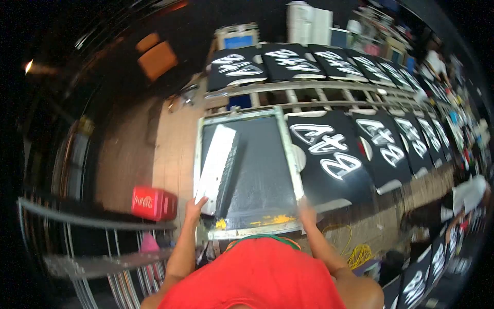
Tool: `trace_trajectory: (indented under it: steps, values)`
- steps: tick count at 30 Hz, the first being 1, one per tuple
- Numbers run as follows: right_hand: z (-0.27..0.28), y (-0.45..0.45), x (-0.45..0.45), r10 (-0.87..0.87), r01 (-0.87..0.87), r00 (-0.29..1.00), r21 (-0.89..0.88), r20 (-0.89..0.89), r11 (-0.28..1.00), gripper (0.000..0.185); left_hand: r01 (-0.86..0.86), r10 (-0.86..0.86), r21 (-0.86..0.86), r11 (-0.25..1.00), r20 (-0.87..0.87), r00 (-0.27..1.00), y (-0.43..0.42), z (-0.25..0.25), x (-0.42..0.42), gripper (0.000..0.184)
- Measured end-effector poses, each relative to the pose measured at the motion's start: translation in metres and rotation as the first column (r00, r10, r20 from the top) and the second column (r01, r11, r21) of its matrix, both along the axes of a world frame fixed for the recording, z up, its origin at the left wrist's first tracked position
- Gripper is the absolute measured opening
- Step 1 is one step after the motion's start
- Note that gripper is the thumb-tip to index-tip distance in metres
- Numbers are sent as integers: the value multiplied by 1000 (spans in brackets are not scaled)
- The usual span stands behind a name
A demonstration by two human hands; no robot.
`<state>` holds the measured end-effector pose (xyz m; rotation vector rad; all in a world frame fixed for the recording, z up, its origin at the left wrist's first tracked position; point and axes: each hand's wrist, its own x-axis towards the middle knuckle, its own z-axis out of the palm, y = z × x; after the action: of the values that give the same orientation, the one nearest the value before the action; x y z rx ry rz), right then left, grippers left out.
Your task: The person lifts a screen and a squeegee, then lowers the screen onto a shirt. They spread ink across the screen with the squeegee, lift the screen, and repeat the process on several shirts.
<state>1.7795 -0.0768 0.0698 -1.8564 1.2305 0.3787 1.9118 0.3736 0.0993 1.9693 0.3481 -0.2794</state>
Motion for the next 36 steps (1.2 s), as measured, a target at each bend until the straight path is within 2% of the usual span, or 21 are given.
trace_trajectory:
  steps: [1, 2, 3, 4, 5, 7, 10, 11, 13, 14, 16, 18, 21, 25, 28, 31, 33, 34, 36]
  values:
    - [3, -4, 6, 0, 2, 1000, -72, 28, 997, 97, -24, 25, -25, 999, 49, 998, 0, -5, 4, 45]
    - [21, -5, 13, 74, -73, 997, -49, 9, 996, 95, -46, 51, -55, 997, 95, 994, 0, -5, 3, 44]
    - [37, -5, 17, 62, -62, 998, -32, -1, 998, 93, -37, 46, -123, 992, 75, 996, -11, 11, 4, 43]
    - [34, -10, 19, 49, -49, 999, -46, 8, 998, 93, -29, 39, -189, 982, 49, 998, -21, 29, 4, 42]
    - [8, -22, 25, 64, -64, 998, -54, -2, 996, 94, -11, 21, -213, 977, 42, 999, -28, 28, 10, 40]
    - [12, -29, 29, 72, -72, 997, -72, -6, 995, 92, 15, -2, -259, 966, 53, 999, -38, 28, 12, 40]
    - [22, -22, 27, -55, 77, 986, -133, 159, 988, 75, 65, -45, -285, 956, 78, 996, -49, 26, 19, 41]
    - [20, -22, 24, -83, 105, 984, -138, 157, 985, 75, 56, -32, -280, 958, 89, 996, -49, 23, 23, 40]
    - [10, -24, 27, -17, 84, 942, -186, 335, 979, 64, 71, -55, -258, 964, 67, 996, -45, 13, 26, 38]
    - [6, -24, 27, -27, 96, 941, -190, 337, 977, 64, 74, -66, -232, 970, 42, 997, -44, 7, 28, 36]
    - [0, -20, 25, 11, 102, 931, -289, 364, 952, 60, 69, -53, -294, 953, 62, 997, -47, 2, 26, 35]
    - [-7, -19, 27, 5, 115, 928, -297, 374, 948, 62, 63, -54, -288, 956, 36, 998, -49, -2, 26, 34]
    - [-8, -15, 32, -12, 104, 965, -337, 263, 936, 63, 66, -53, -358, 931, 43, 998, -46, -29, 28, 34]
    - [-14, -16, 32, 14, 64, 976, -346, 218, 936, 64, 53, -52, -323, 945, 10, 999, -46, -36, 25, 33]
    - [-11, -20, 37, -9, 55, 987, -289, 159, 956, 65, 71, -73, -283, 956, 3, 997, -47, -35, 34, 33]
    - [-6, -27, 47, 10, 27, 989, -249, 148, 968, 62, 60, -63, -351, 934, 3, 998, -39, -40, 45, 34]
    - [-9, -42, 62, 60, -20, 987, -255, 151, 967, 59, 110, -127, -286, 952, -43, 991, -31, -36, 51, 33]
    - [-3, -46, 73, 107, -66, 983, -255, 149, 965, 58, 78, -98, -283, 956, -57, 994, -28, -21, 47, 33]
    - [25, -54, 113, 339, -186, 878, -409, 340, 893, 48, 209, -209, 8, 978, -3, 978, -28, 1, 66, 40]
